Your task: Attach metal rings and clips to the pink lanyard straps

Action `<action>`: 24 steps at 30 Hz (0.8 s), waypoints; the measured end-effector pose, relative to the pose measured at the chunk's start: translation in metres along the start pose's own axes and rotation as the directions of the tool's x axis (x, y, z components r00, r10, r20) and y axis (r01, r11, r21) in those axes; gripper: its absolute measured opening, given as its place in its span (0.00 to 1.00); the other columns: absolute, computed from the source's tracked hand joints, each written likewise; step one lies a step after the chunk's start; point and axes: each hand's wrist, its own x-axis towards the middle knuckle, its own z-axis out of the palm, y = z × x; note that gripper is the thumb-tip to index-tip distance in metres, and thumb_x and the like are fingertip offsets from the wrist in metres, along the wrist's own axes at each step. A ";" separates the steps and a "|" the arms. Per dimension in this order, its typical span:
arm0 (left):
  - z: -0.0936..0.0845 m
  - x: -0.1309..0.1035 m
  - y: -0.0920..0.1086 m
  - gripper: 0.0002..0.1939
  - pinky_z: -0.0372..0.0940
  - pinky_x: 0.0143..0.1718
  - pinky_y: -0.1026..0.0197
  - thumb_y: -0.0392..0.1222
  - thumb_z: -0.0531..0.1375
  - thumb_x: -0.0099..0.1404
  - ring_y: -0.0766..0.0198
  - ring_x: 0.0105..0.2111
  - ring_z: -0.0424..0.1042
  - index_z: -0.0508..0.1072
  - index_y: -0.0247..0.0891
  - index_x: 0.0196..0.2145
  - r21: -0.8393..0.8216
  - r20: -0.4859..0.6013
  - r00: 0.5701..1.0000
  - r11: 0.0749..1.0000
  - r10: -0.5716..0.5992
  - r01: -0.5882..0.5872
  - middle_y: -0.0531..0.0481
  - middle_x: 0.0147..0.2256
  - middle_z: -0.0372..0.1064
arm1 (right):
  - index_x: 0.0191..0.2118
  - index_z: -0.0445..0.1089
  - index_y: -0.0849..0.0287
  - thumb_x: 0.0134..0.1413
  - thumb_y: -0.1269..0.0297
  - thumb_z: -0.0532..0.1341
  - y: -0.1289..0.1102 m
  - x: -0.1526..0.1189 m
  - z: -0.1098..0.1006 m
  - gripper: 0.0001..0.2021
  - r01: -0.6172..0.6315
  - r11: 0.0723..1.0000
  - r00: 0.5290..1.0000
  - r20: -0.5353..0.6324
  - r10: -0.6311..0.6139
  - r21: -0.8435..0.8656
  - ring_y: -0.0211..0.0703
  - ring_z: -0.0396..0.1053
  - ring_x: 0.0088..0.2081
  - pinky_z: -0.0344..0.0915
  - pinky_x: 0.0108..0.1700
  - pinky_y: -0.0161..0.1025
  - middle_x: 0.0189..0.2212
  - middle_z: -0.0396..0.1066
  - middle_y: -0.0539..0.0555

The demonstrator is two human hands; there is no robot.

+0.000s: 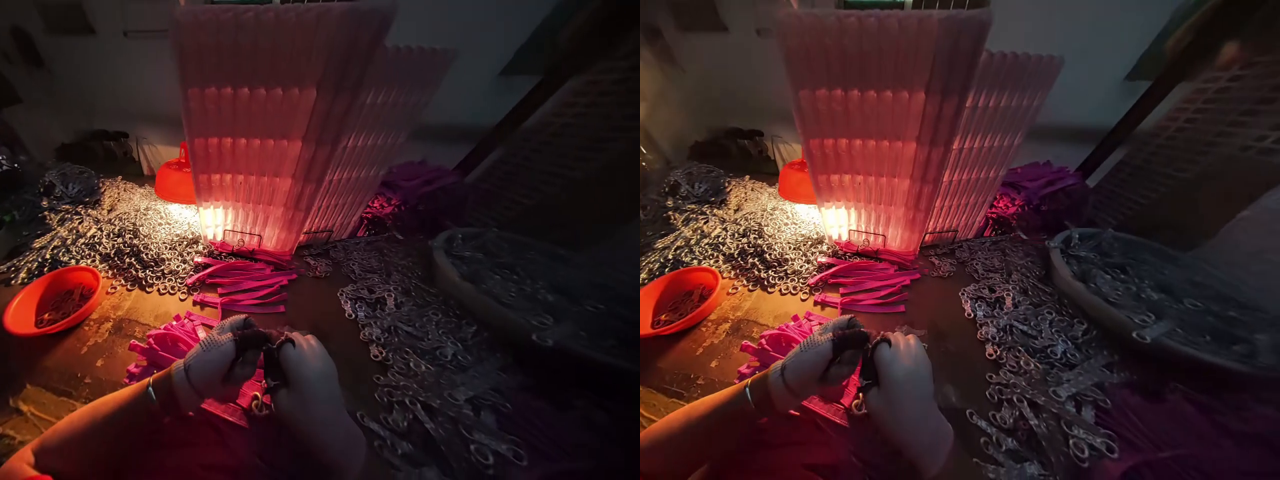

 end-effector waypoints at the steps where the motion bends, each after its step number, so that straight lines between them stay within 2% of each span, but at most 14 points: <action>1: 0.002 0.010 0.003 0.16 0.43 0.14 0.70 0.49 0.63 0.60 0.76 0.13 0.48 0.61 0.39 0.27 0.025 0.013 1.000 1.000 0.006 -0.006 0.61 0.16 0.52 | 0.26 0.66 0.57 0.50 0.69 0.53 0.008 0.001 -0.002 0.06 -0.073 0.995 0.996 0.063 0.068 0.073 0.43 0.60 0.28 0.51 0.30 0.38 0.25 0.69 0.55; 2: 0.003 0.022 0.005 0.15 0.44 0.15 0.70 0.49 0.62 0.61 0.75 0.13 0.49 0.62 0.39 0.29 0.076 0.035 0.999 0.997 0.004 -0.007 0.61 0.16 0.53 | 0.28 0.68 0.57 0.53 0.68 0.53 0.019 0.001 -0.003 0.08 -0.154 0.977 0.982 0.131 0.135 0.148 0.42 0.61 0.27 0.52 0.29 0.37 0.24 0.69 0.53; 4: 0.000 0.053 0.008 0.11 0.48 0.16 0.69 0.48 0.58 0.64 0.73 0.14 0.53 0.67 0.38 0.32 0.327 0.090 0.996 0.944 0.010 -0.039 0.58 0.17 0.56 | 0.31 0.71 0.57 0.57 0.64 0.53 0.044 0.000 -0.006 0.11 -0.304 0.915 0.945 0.208 0.254 0.265 0.41 0.62 0.26 0.55 0.27 0.35 0.22 0.71 0.52; 5: -0.004 0.071 0.008 0.10 0.51 0.17 0.68 0.46 0.56 0.65 0.71 0.15 0.55 0.69 0.37 0.32 0.480 0.116 0.993 0.874 0.021 -0.075 0.56 0.18 0.57 | 0.33 0.73 0.58 0.57 0.62 0.53 0.057 -0.001 -0.007 0.12 -0.365 0.879 0.928 0.201 0.315 0.306 0.42 0.64 0.27 0.57 0.28 0.35 0.23 0.72 0.52; 6: -0.008 0.090 0.008 0.10 0.54 0.19 0.66 0.43 0.55 0.66 0.70 0.16 0.57 0.72 0.36 0.32 0.652 0.128 0.990 0.749 0.051 -0.123 0.55 0.18 0.59 | 0.35 0.74 0.58 0.58 0.60 0.52 0.071 -0.003 -0.008 0.14 -0.415 0.843 0.910 0.164 0.381 0.342 0.43 0.66 0.28 0.59 0.29 0.35 0.25 0.74 0.53; 7: -0.012 0.109 0.006 0.07 0.56 0.21 0.65 0.39 0.57 0.64 0.68 0.18 0.59 0.74 0.35 0.31 0.728 0.114 0.989 0.670 0.089 -0.145 0.53 0.19 0.60 | 0.37 0.75 0.60 0.58 0.58 0.52 0.084 -0.006 -0.008 0.16 -0.452 0.810 0.889 0.115 0.443 0.373 0.45 0.67 0.30 0.62 0.30 0.36 0.27 0.75 0.54; 10: -0.016 0.155 -0.006 0.03 0.63 0.34 0.60 0.30 0.62 0.56 0.62 0.29 0.66 0.75 0.34 0.27 0.825 0.101 0.983 0.539 0.155 -0.170 0.47 0.25 0.66 | 0.43 0.76 0.62 0.57 0.54 0.53 0.113 -0.015 -0.002 0.20 -0.488 0.749 0.847 0.036 0.530 0.449 0.49 0.71 0.35 0.67 0.37 0.41 0.36 0.78 0.58; 13: -0.010 0.177 -0.027 0.09 0.63 0.46 0.54 0.27 0.60 0.57 0.54 0.41 0.69 0.76 0.33 0.35 0.870 0.109 0.980 0.460 0.169 -0.176 0.38 0.38 0.71 | 0.46 0.76 0.61 0.56 0.55 0.55 0.121 -0.022 0.009 0.20 -0.484 0.725 0.852 0.078 0.517 0.490 0.53 0.73 0.41 0.69 0.46 0.47 0.41 0.78 0.60; 15: -0.005 0.180 -0.039 0.11 0.63 0.48 0.52 0.27 0.58 0.58 0.53 0.44 0.69 0.76 0.33 0.38 0.887 0.103 0.981 0.432 0.162 -0.165 0.35 0.45 0.70 | 0.47 0.76 0.60 0.55 0.59 0.54 0.119 -0.023 0.015 0.19 -0.471 0.732 0.869 0.117 0.481 0.493 0.54 0.73 0.44 0.69 0.50 0.49 0.41 0.78 0.59; 16: -0.004 0.179 -0.042 0.11 0.63 0.47 0.52 0.27 0.58 0.58 0.53 0.44 0.69 0.75 0.33 0.37 0.891 0.097 0.983 0.426 0.155 -0.155 0.34 0.45 0.70 | 0.47 0.76 0.59 0.55 0.61 0.54 0.116 -0.023 0.017 0.19 -0.460 0.743 0.880 0.136 0.456 0.486 0.53 0.73 0.45 0.68 0.51 0.49 0.41 0.78 0.58; 18: -0.006 0.173 -0.041 0.06 0.65 0.42 0.55 0.28 0.59 0.57 0.55 0.39 0.70 0.74 0.34 0.31 0.894 0.083 0.988 0.430 0.128 -0.130 0.37 0.38 0.72 | 0.48 0.76 0.57 0.53 0.66 0.52 0.112 -0.022 0.019 0.20 -0.427 0.774 0.903 0.166 0.397 0.468 0.52 0.73 0.45 0.69 0.51 0.49 0.41 0.78 0.57; 21: -0.014 0.150 -0.024 0.03 0.63 0.29 0.61 0.34 0.60 0.58 0.62 0.27 0.67 0.73 0.35 0.28 0.871 0.072 0.996 0.483 0.053 -0.089 0.45 0.25 0.69 | 0.47 0.75 0.56 0.50 0.71 0.52 0.103 -0.016 0.016 0.21 -0.346 0.847 0.938 0.148 0.313 0.403 0.49 0.72 0.44 0.68 0.49 0.45 0.42 0.77 0.56; 23: -0.020 0.127 -0.010 0.08 0.58 0.22 0.64 0.41 0.58 0.63 0.66 0.19 0.62 0.74 0.35 0.31 0.841 0.080 0.997 0.538 -0.019 -0.057 0.50 0.21 0.65 | 0.43 0.75 0.57 0.49 0.73 0.52 0.092 -0.010 0.012 0.19 -0.293 0.901 0.956 0.131 0.264 0.319 0.48 0.71 0.42 0.67 0.45 0.42 0.40 0.76 0.56; 24: -0.022 0.114 -0.003 0.11 0.56 0.19 0.65 0.45 0.57 0.64 0.68 0.16 0.59 0.74 0.35 0.33 0.803 0.082 0.995 0.595 -0.061 -0.029 0.53 0.19 0.63 | 0.41 0.74 0.57 0.49 0.75 0.52 0.086 -0.006 0.009 0.17 -0.274 0.924 0.960 0.138 0.245 0.265 0.47 0.71 0.41 0.66 0.43 0.40 0.38 0.76 0.56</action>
